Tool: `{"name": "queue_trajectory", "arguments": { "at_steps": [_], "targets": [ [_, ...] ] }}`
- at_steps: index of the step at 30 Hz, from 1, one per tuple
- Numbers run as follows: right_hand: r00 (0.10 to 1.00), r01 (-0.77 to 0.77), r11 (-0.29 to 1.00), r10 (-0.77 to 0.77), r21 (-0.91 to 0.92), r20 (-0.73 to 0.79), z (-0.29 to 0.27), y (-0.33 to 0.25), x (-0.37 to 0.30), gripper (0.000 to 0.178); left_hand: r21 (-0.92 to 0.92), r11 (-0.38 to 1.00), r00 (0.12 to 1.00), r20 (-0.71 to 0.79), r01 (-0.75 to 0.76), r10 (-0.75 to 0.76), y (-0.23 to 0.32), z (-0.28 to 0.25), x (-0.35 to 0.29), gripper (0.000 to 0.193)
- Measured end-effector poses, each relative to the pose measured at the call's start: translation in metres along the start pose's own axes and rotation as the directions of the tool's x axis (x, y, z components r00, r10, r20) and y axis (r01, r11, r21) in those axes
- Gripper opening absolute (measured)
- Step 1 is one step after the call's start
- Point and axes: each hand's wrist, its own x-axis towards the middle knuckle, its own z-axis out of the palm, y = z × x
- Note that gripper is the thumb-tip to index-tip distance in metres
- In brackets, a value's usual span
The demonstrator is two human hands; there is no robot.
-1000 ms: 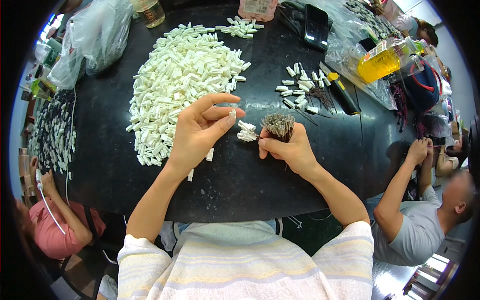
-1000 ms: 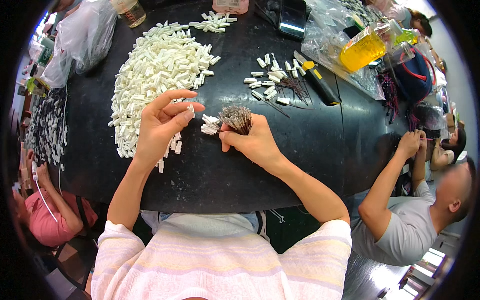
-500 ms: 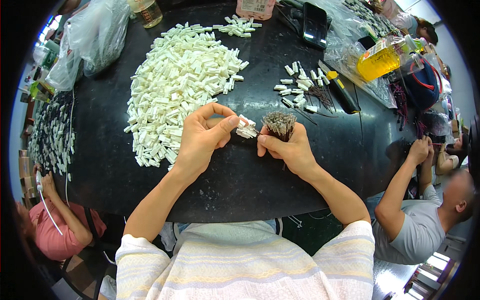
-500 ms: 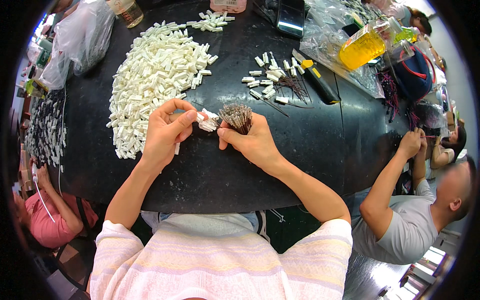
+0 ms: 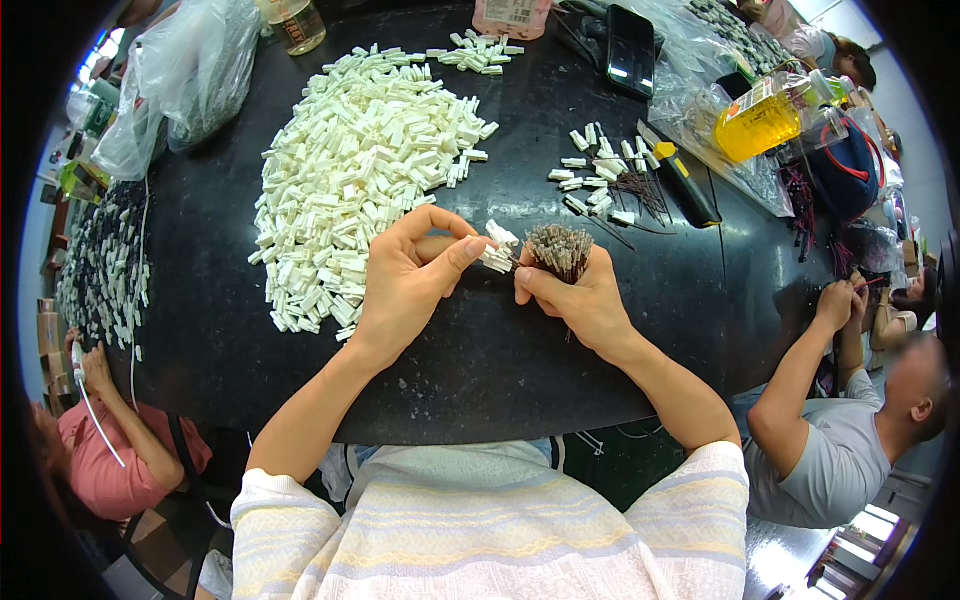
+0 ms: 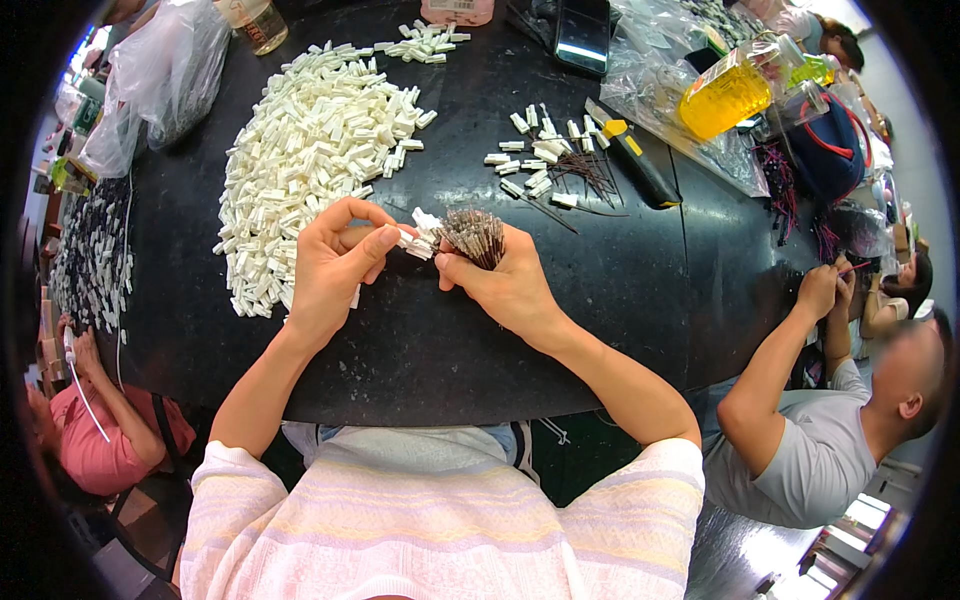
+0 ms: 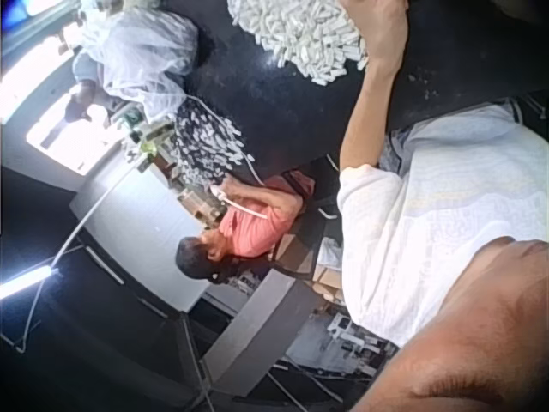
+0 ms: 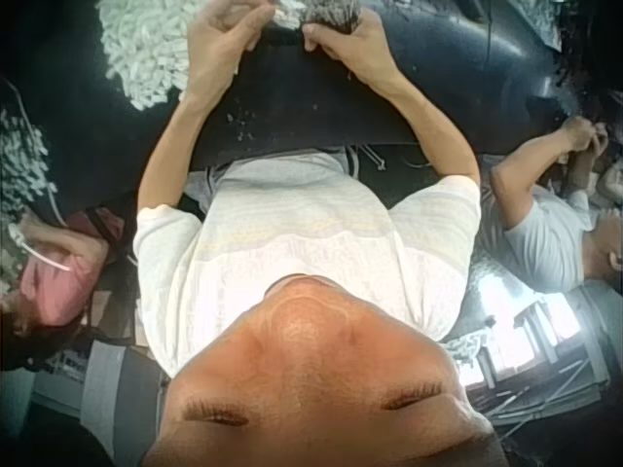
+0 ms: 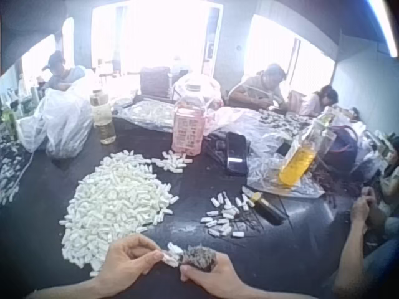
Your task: The person inserts metal pins and wire bundles by hand into white plastic housings on an assembly line.
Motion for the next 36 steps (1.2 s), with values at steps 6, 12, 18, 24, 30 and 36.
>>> {"name": "queue_trajectory", "arguments": {
  "at_steps": [6, 12, 18, 24, 30, 36],
  "targets": [
    [1.000, -0.002, 1.000, 0.002, -0.014, -0.005, -0.001, 0.001, 0.001, 0.006, -0.048, 0.998, 0.999, 0.016, 0.035, -0.034, 0.001, 0.003, -0.001, 0.016],
    [1.000, 0.004, 1.000, -0.004, -0.001, -0.029, 0.002, -0.003, -0.002, 0.007, -0.132, 0.991, 0.999, 0.039, 0.027, -0.022, -0.003, 0.009, -0.004, 0.014],
    [0.998, 0.044, 0.999, -0.044, -0.005, -0.040, 0.002, 0.000, -0.002, 0.004, -0.050, 0.997, 0.997, 0.059, 0.055, -0.052, -0.005, 0.008, -0.003, 0.012],
    [0.998, 0.064, 0.998, -0.064, -0.009, -0.002, 0.005, 0.001, 0.001, 0.005, 0.058, 0.998, 1.000, -0.005, -0.025, 0.026, 0.006, -0.004, 0.002, 0.010],
    [1.000, 0.006, 0.982, -0.001, 0.190, -0.027, -0.004, 0.004, 0.001, 0.010, 0.792, 0.308, 0.846, 0.454, -0.526, 0.277, 0.039, -0.041, -0.021, 0.021],
    [0.998, 0.045, 0.999, -0.045, -0.009, -0.041, 0.000, 0.007, 0.001, 0.007, 0.814, 0.245, 0.845, 0.467, -0.526, 0.261, 0.019, -0.042, -0.035, 0.026]
  ]
}}
